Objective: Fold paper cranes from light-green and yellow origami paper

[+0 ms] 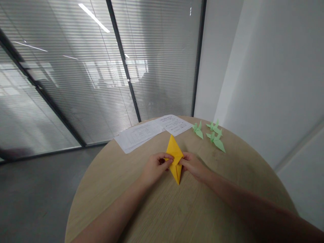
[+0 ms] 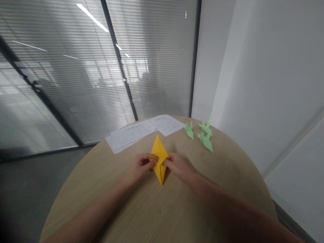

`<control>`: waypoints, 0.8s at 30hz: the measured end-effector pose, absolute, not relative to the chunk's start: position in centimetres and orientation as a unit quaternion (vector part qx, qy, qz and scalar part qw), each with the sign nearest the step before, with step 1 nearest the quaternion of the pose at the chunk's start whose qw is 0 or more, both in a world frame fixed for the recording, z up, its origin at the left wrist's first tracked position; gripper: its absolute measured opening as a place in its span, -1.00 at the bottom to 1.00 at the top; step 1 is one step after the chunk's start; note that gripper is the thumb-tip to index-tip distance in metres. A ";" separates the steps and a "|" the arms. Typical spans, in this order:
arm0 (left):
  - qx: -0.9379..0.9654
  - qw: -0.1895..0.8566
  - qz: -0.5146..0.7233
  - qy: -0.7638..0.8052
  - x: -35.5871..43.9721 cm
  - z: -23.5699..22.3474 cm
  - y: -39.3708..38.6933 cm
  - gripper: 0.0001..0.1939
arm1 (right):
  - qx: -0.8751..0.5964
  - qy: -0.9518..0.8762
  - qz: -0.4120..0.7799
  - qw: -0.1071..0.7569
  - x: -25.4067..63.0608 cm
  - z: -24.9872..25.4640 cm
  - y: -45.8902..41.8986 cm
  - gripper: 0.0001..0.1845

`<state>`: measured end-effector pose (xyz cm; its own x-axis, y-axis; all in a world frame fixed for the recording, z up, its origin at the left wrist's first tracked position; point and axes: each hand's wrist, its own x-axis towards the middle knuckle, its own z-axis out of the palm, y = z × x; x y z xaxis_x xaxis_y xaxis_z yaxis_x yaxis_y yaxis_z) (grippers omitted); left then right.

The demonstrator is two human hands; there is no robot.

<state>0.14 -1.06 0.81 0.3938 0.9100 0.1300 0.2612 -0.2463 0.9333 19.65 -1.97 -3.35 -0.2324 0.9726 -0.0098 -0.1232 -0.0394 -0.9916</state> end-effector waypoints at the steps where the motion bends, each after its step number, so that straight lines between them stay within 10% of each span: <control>1: 0.698 0.449 0.363 0.424 0.2 0.7 -0.9 -0.74 | -0.405 -0.507 0.604 0.463 19.8 -3.3 -1.9 -0.77; 9: 0.697 0.408 0.398 0.435 0.3 0.5 -1.0 -0.66 | -0.365 -0.483 0.646 0.464 20.1 -3.4 -1.9 -0.50; 15: 0.645 0.474 0.427 0.420 0.6 1.1 -1.5 -0.12 | -0.383 -0.511 0.618 0.459 19.9 -3.5 -2.0 -0.44; 24: 0.618 0.538 0.368 0.439 0.3 0.3 -0.8 -0.69 | -0.422 -0.544 0.568 0.451 19.7 -3.8 -2.1 -0.48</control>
<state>0.33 -0.78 0.34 0.3439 0.9388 -0.0173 0.1465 -0.0355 0.9886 19.65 -2.11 -3.84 -0.2373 0.9714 0.0103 -0.0534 -0.0024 -0.9986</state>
